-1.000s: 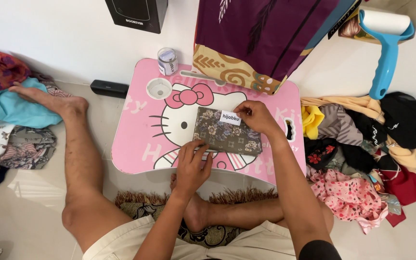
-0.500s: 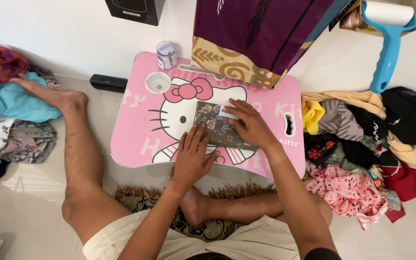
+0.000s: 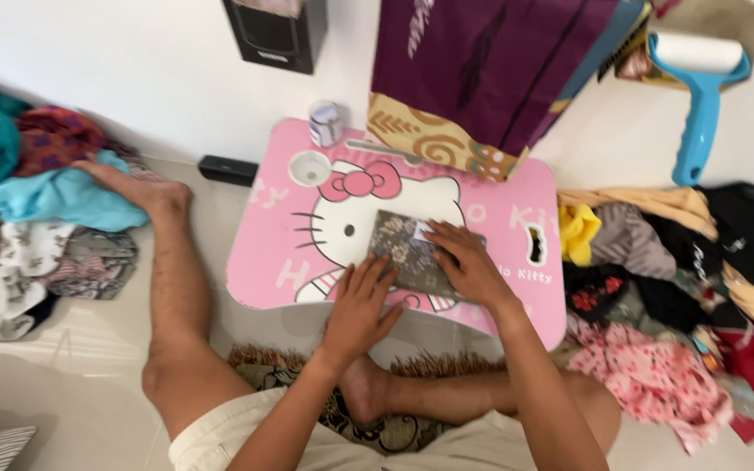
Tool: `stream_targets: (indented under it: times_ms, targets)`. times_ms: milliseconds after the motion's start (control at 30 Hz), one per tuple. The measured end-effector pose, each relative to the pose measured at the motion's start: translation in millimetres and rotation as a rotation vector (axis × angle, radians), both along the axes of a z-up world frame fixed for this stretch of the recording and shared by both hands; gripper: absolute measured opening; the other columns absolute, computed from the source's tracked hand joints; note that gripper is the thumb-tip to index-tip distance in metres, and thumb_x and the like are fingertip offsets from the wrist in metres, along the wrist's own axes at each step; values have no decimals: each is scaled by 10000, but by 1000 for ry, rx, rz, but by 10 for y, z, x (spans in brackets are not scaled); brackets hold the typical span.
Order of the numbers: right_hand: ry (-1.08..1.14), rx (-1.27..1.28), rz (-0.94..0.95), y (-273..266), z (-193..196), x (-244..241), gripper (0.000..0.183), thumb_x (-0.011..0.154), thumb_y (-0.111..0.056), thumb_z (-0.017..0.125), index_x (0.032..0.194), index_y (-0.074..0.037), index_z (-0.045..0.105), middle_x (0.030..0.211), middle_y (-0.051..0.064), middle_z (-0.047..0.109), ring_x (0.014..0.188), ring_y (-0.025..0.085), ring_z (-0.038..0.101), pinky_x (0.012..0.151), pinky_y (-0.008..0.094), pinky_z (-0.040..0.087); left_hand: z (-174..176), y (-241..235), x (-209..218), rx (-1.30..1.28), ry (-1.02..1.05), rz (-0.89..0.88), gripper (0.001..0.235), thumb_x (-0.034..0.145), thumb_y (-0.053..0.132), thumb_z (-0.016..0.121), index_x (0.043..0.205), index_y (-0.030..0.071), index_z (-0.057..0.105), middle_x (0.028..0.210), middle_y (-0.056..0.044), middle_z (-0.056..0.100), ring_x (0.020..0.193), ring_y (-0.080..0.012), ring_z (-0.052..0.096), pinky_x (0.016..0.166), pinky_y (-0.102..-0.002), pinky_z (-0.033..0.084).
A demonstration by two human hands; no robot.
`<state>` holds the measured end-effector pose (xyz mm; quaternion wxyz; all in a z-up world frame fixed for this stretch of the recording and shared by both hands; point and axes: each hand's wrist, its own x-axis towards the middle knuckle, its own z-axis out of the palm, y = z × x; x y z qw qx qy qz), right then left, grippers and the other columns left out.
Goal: The person sits on the floor and uses a lint roller to clean a patterned cloth on a Hello Kitty tray. They fold the cloth, place a label on it, and then put it into a clear plastic bag.
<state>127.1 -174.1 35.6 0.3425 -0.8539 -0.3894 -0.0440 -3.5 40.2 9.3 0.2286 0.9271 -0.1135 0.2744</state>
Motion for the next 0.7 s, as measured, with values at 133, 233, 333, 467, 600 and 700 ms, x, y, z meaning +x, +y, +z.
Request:
stream_targets:
  times_ms: [133, 233, 333, 467, 600, 700]
  targets:
    - [-37, 88, -102, -120, 70, -117, 376, 1005, -200, 635, 1379, -171, 662, 1496, 109, 587, 1422, 364, 469, 1218, 524, 281, 2, 75, -14, -17, -1, -59, 627, 916, 455, 713, 1417, 107, 565, 1510, -147, 507, 1440, -369, 427, 1148, -585, 341]
    - [-96, 84, -149, -176, 113, -279, 404, 1006, -244, 625, 1406, -187, 643, 1542, 83, 543, 1460, 329, 423, 1244, 508, 235, 115, 158, 45, 27, -24, -108, 760, 868, 541, 727, 1461, 114, 516, 1577, -153, 433, 1487, -365, 361, 1186, -567, 299]
    - [-181, -19, -122, -188, -7, -458, 491, 980, -335, 644, 1445, -183, 599, 1584, 93, 481, 1486, 328, 367, 1253, 512, 200, 129, 234, 79, 134, -6, -147, 894, 827, 656, 691, 1504, 116, 467, 1627, -140, 378, 1536, -340, 285, 1234, -554, 210]
    - [-201, -193, -41, -195, -116, -701, 706, 951, -510, 657, 1560, -208, 464, 1663, 62, 354, 1525, 283, 281, 1274, 488, 93, -19, 273, 29, 242, 133, -200, 1074, 719, 550, 798, 1588, 105, 349, 1650, -146, 340, 1549, -348, 247, 1228, -620, 167]
    - [-232, -333, -53, -260, -188, -796, 843, 874, -481, 738, 1600, -237, 387, 1684, 36, 317, 1539, 256, 265, 1283, 480, 75, -82, 238, -71, 296, 64, -171, 1028, 709, 497, 823, 1567, 125, 397, 1623, -129, 398, 1523, -336, 323, 1197, -626, 249]
    - [-421, -296, -75, -253, -260, -903, 720, 898, -277, 731, 1564, -227, 464, 1623, 45, 437, 1491, 250, 385, 1278, 477, 166, -125, 210, -126, 395, -71, -81, 903, 753, 426, 819, 1527, 141, 451, 1545, -115, 486, 1458, -314, 428, 1188, -610, 305]
